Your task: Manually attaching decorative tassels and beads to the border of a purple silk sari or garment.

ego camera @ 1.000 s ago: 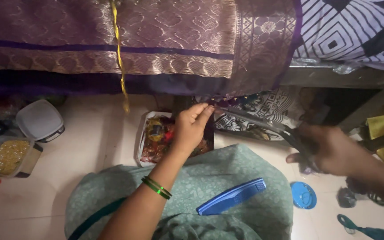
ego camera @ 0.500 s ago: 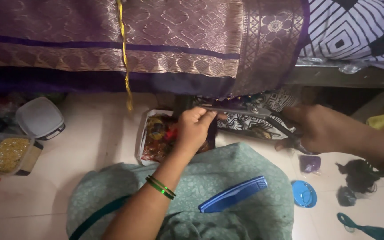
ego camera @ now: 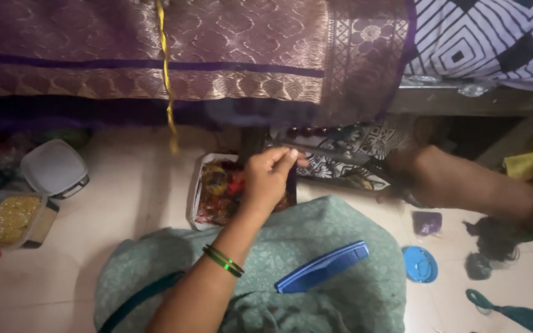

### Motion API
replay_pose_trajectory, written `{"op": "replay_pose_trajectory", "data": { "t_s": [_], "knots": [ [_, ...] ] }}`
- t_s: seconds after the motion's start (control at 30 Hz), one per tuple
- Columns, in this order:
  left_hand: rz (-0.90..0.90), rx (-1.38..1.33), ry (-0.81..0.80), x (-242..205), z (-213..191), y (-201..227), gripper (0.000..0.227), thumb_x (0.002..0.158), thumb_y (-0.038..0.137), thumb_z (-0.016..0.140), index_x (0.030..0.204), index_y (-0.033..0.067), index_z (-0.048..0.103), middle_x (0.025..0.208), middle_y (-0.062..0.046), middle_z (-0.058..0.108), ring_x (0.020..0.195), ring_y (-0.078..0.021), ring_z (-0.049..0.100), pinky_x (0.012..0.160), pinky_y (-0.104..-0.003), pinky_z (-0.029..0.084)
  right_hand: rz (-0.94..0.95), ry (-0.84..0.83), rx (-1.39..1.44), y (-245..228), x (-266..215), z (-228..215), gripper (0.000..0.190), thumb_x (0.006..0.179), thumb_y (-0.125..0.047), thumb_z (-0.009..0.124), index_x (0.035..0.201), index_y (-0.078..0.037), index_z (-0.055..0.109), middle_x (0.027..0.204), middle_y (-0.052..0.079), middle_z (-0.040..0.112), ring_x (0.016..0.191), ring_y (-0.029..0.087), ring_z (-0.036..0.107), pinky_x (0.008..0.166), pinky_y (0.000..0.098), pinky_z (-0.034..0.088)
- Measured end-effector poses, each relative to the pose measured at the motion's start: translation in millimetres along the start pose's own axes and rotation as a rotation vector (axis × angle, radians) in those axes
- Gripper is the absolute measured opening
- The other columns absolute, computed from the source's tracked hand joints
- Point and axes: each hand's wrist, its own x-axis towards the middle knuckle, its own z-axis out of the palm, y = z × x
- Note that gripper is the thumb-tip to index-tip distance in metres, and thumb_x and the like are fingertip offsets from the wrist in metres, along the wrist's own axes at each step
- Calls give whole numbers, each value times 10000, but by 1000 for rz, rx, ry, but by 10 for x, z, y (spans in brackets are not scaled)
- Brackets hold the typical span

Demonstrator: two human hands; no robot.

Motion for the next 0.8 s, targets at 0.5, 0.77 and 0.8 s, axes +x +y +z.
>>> {"op": "replay_pose_trajectory", "data": {
  "t_s": [0.5, 0.77, 0.8],
  "knots": [
    [-282, 126, -60, -480, -403, -332, 246, 999, 203, 612, 980, 32, 788, 932, -41, 820, 899, -117, 742, 865, -273, 549, -361, -422, 551, 271, -549, 1657, 344, 834, -109, 764, 1167, -37, 716, 1039, 129, 772, 937, 241, 763, 809, 398, 597],
    [-429, -318, -353, -528, 36, 504, 230, 1015, 158, 591, 1027, 4, 761, 969, -76, 779, 903, -163, 707, 875, -339, 546, -86, 81, 653, -538, -17, 1984, 754, 741, -29, 758, 1459, -121, 550, 1147, 93, 734, 885, 186, 754, 805, 329, 602],
    [-407, -326, -348, -504, 10, 575, 236, 1018, 158, 590, 1026, -1, 764, 984, -78, 777, 918, -160, 699, 887, -335, 540, -47, 56, 940, -597, 58, 2011, 794, 777, -36, 759, 1499, -127, 444, 1196, 30, 718, 887, 181, 759, 827, 329, 612]
  ]
}}
